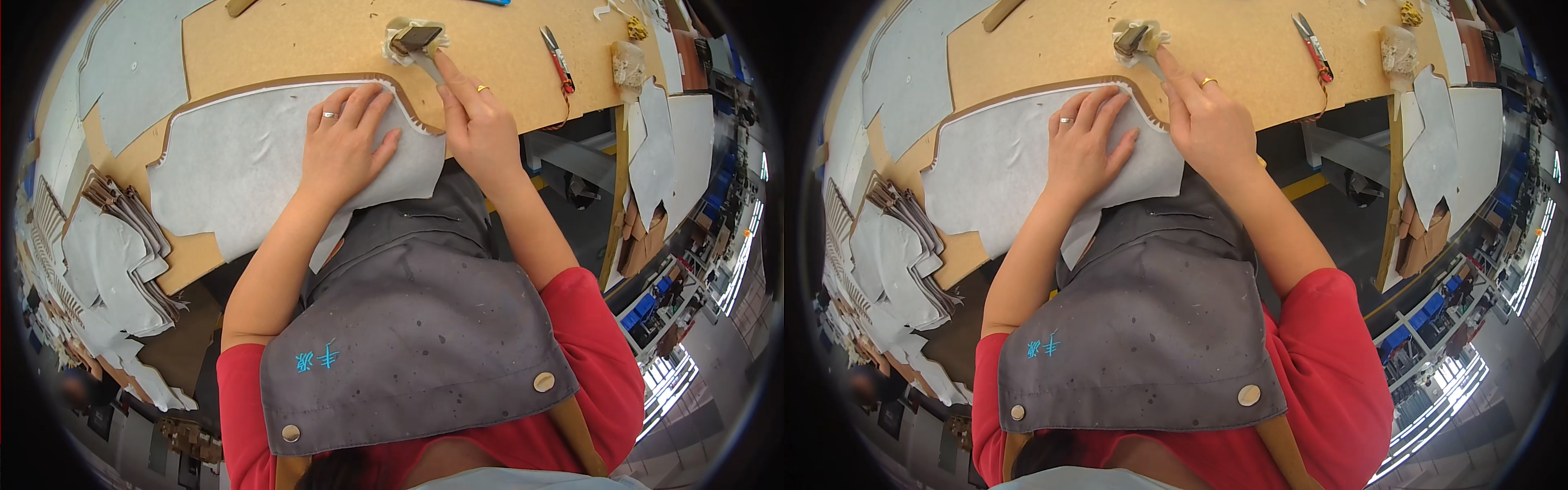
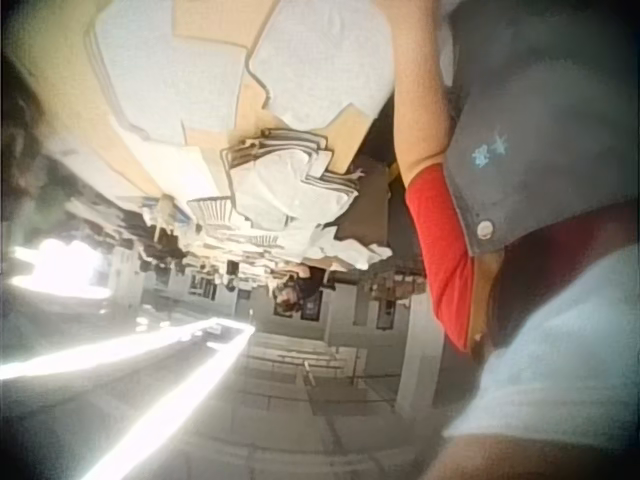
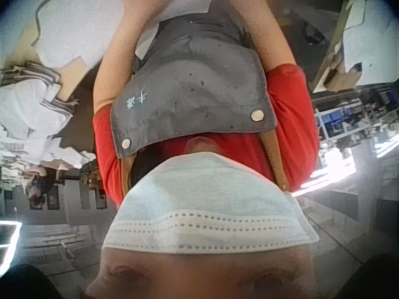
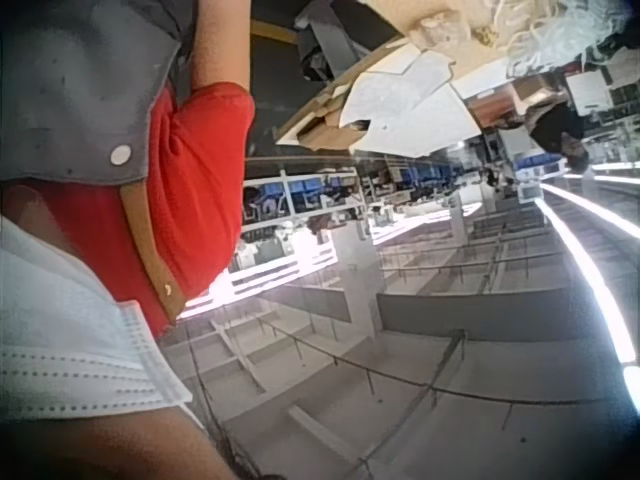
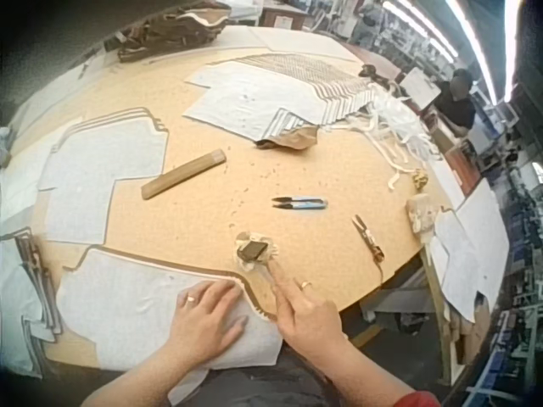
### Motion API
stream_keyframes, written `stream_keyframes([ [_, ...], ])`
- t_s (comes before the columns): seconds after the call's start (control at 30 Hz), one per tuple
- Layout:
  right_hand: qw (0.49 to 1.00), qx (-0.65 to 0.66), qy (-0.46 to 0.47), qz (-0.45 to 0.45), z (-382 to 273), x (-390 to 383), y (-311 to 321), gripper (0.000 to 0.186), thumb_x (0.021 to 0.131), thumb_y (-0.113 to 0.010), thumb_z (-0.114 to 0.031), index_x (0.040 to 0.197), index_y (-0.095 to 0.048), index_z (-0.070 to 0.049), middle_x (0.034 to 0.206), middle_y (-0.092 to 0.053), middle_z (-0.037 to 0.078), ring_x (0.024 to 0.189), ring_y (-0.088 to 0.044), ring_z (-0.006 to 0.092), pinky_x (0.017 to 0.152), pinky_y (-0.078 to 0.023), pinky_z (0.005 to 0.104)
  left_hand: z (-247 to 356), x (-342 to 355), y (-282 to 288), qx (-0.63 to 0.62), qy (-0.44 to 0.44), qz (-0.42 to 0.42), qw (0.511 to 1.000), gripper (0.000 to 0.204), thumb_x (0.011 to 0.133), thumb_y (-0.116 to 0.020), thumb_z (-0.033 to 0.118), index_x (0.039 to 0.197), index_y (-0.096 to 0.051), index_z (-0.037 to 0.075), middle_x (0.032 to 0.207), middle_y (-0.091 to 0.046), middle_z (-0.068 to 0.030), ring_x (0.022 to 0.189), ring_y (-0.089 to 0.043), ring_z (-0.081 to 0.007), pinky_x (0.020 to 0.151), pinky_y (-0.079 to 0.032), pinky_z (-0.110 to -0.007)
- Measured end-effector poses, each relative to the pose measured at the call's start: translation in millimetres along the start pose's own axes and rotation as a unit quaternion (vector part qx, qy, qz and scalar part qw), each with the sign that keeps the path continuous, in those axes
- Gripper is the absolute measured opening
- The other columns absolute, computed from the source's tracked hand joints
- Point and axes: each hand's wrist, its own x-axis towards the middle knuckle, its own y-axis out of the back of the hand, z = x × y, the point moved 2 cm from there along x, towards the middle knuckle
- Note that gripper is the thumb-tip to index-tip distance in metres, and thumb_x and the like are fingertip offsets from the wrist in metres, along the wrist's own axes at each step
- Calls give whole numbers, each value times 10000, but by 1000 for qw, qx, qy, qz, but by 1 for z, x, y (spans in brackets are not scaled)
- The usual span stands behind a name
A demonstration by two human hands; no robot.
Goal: Scoring, gluing, and folding the edges of leather pieces in a workshop environment.
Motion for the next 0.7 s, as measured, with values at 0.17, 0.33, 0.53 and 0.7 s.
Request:
stream_keyframes([
  [0.17,999,-14,12,-31,-1,2,-3,420,876,-563,-143,1295,-548,-164,773,-612,108,595,-611,274,495,-494,370,0,0,0,1,0,9,1000,426,778,-676,282,1167,-588,131,1236,-542,-3,1145,-485,-212,954,-344,-365],
  [0.33,997,-42,41,-47,-1,3,-10,406,882,-558,-149,1288,-556,-165,781,-615,107,595,-612,271,490,-495,371,-1,0,-1,-2,5,4,1000,429,777,-677,283,1168,-588,130,1232,-545,-3,1144,-487,-211,953,-346,-364],
  [0.53,999,15,26,-40,-9,5,-2,458,867,-571,-142,1322,-526,-174,767,-607,100,574,-607,264,486,-499,366,0,-4,0,-13,2,10,1000,428,771,-688,284,1151,-591,114,1206,-557,-16,1139,-490,-221,947,-353,-368],
  [0.7,997,-22,74,-15,-2,12,-4,451,858,-580,-124,1304,-550,-187,719,-575,81,536,-581,243,460,-478,352,-3,-2,-2,-14,5,15,1000,385,771,-687,301,1087,-614,93,1174,-546,-42,1118,-486,-214,928,-366,-361],
])
